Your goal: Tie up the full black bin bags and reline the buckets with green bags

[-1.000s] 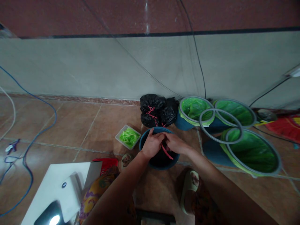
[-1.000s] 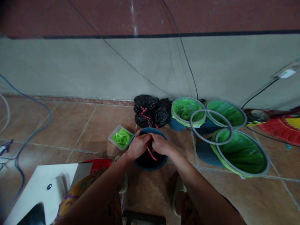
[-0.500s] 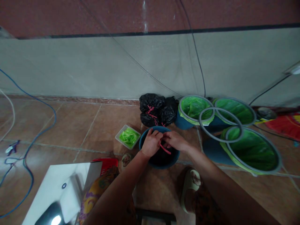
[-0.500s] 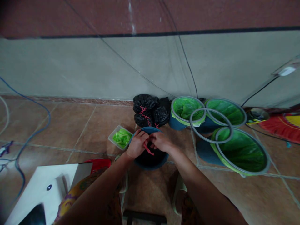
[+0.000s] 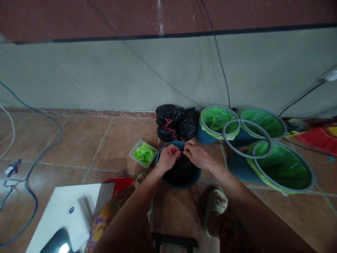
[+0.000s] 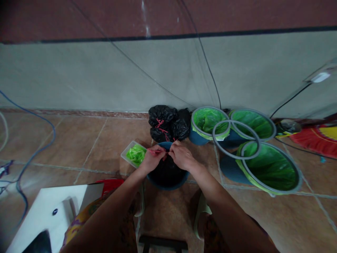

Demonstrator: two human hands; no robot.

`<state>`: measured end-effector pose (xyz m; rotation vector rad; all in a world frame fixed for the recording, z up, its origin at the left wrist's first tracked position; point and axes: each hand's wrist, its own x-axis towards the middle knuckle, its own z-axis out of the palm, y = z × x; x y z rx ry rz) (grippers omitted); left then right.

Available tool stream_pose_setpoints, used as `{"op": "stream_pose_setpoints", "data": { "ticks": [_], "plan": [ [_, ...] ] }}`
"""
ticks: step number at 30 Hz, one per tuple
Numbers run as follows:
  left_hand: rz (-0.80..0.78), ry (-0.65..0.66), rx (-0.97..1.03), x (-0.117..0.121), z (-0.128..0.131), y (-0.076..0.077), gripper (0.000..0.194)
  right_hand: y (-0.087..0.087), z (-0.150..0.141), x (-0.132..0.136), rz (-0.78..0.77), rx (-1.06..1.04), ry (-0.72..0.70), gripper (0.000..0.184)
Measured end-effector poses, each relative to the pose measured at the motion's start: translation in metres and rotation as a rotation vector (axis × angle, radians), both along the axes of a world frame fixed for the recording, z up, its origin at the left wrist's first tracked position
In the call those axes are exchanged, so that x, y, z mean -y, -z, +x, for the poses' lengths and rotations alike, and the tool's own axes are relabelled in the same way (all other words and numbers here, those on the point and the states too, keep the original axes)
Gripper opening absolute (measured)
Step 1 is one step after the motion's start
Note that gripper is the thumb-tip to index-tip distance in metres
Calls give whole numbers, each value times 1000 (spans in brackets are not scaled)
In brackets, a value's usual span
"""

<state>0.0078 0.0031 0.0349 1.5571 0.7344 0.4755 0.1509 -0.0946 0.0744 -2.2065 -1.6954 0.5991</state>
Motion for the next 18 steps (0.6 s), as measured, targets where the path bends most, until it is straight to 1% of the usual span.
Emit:
{"op": "stream_pose_setpoints", "data": {
  "ticks": [3,5,8,12,15,18],
  "plan": [
    [-216,-65,62,0,1,0,7,-2,2,2,-54,19,-49,14],
    [-283,-100,89,0,1,-1,11,-5,2,3,-88,44,-69,13],
    [-307,-114,112,1,0,-3,14,-8,3,3,-140,87,-59,14],
    [-314,-70,132,3,-1,-3,16,-6,2,2,-199,158,-1,20],
    [-321,-70,128,1,-2,-1,19,-4,2,1,-238,164,39,22],
    [-365,-89,174,-3,-3,3,24,-7,5,1,-240,114,82,19]
  ]
}}
